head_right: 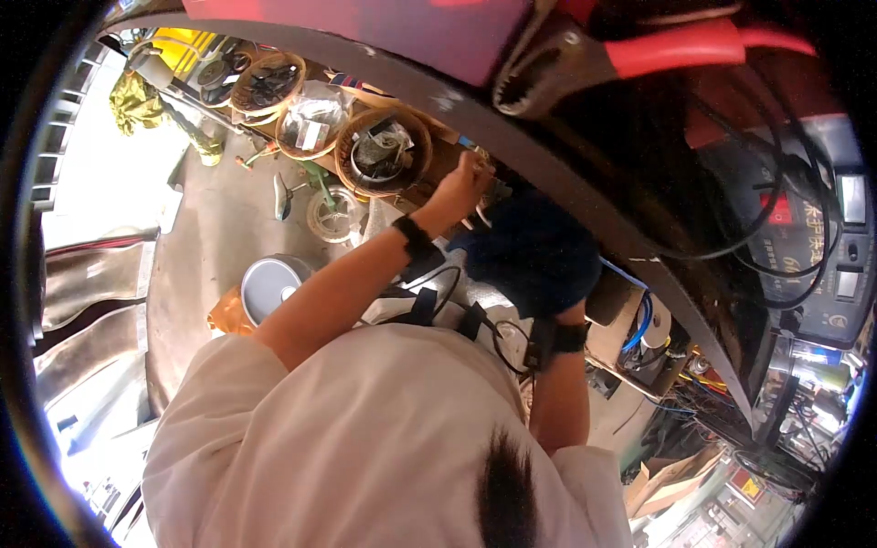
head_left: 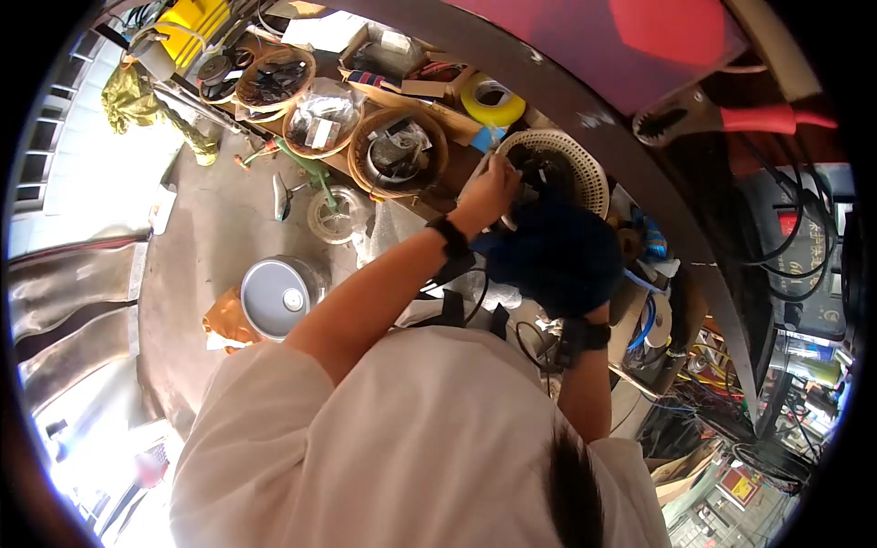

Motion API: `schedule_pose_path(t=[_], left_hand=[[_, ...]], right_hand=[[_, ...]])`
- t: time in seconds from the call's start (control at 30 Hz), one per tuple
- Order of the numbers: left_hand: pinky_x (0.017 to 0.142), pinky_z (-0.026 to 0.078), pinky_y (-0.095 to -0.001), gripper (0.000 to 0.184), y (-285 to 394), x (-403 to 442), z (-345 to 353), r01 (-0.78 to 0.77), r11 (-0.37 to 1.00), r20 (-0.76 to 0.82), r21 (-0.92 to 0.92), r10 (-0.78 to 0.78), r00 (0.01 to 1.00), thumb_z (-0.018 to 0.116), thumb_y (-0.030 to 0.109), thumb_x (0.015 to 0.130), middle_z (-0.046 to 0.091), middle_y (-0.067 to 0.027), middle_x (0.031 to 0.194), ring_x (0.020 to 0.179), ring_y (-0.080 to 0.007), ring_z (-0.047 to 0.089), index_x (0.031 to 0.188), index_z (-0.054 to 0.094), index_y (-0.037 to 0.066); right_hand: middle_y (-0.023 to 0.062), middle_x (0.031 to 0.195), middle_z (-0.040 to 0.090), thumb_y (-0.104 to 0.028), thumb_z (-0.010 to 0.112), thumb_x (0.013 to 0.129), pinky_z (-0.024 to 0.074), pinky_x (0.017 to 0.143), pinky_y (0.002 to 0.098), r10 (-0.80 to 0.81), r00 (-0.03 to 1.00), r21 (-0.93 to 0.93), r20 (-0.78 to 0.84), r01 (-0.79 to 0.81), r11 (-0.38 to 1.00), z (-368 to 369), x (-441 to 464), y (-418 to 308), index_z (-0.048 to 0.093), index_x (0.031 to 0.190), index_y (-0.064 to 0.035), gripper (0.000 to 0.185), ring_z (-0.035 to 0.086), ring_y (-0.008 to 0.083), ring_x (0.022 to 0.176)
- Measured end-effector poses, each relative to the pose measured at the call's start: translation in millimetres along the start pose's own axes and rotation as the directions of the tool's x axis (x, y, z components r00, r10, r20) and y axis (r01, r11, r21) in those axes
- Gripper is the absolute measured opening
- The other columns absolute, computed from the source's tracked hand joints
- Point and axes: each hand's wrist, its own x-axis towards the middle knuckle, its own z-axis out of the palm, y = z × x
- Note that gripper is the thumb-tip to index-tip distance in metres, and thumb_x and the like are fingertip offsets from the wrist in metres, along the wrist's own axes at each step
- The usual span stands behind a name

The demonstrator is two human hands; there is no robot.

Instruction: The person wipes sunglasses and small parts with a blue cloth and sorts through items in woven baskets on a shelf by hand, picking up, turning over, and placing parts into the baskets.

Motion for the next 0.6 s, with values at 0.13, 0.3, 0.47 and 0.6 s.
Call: schedule_pose_path(t=[0.13,0.3,0.47,0.6], left_hand=[[0.064,0.051,-0.0445,0.031,-40,25,65,-0.094,0.946,-0.080,0.310,0.124,0.989,0.053,0.028,0.092,0.063,-0.0196,0.086,0.076,-0.0363,0.063,0.108,0.040,0.003],[0.068,0.052,-0.0429,0.034,-40,22,82,-0.100,0.842,0.015,0.530,0.109,0.994,0.055,0.026,0.089,0.059,-0.0186,0.099,0.085,-0.0342,0.062,0.112,0.044,0.003],[0.071,0.052,-0.0435,0.040,-107,40,115,-0.246,0.625,-0.089,0.741,0.454,0.887,0.056,0.026,0.088,0.053,-0.0183,0.112,0.090,-0.0349,0.061,0.120,0.044,0.005],[0.075,0.051,-0.0451,0.042,-116,25,64,-0.221,0.741,-0.282,0.634,0.488,0.826,0.055,0.025,0.087,0.052,-0.0188,0.112,0.093,-0.0373,0.059,0.123,0.043,0.008]], right_hand=[[0.0149,0.101,0.060,-0.023,0.069,0.072,0.0467,0.078,0.0380,0.115,0.986,0.216,-0.123,-0.087,0.973,-31,-14,48,0.059,0.103,-0.0055,0.037,0.056,0.0324,0.097],[0.0148,0.102,0.060,-0.023,0.069,0.072,0.0469,0.078,0.0377,0.162,0.976,0.359,-0.147,-0.100,0.928,-52,-25,80,0.058,0.103,-0.0053,0.037,0.056,0.0320,0.097],[0.0146,0.102,0.060,-0.022,0.069,0.073,0.0470,0.078,0.0374,0.174,0.979,0.446,-0.107,-0.109,0.888,-57,-26,100,0.058,0.104,-0.0051,0.038,0.056,0.0315,0.097],[0.0144,0.103,0.061,-0.022,0.069,0.073,0.0472,0.078,0.0371,0.162,0.985,0.496,-0.053,-0.115,0.861,-45,-17,103,0.058,0.105,-0.0049,0.038,0.057,0.0311,0.097]])
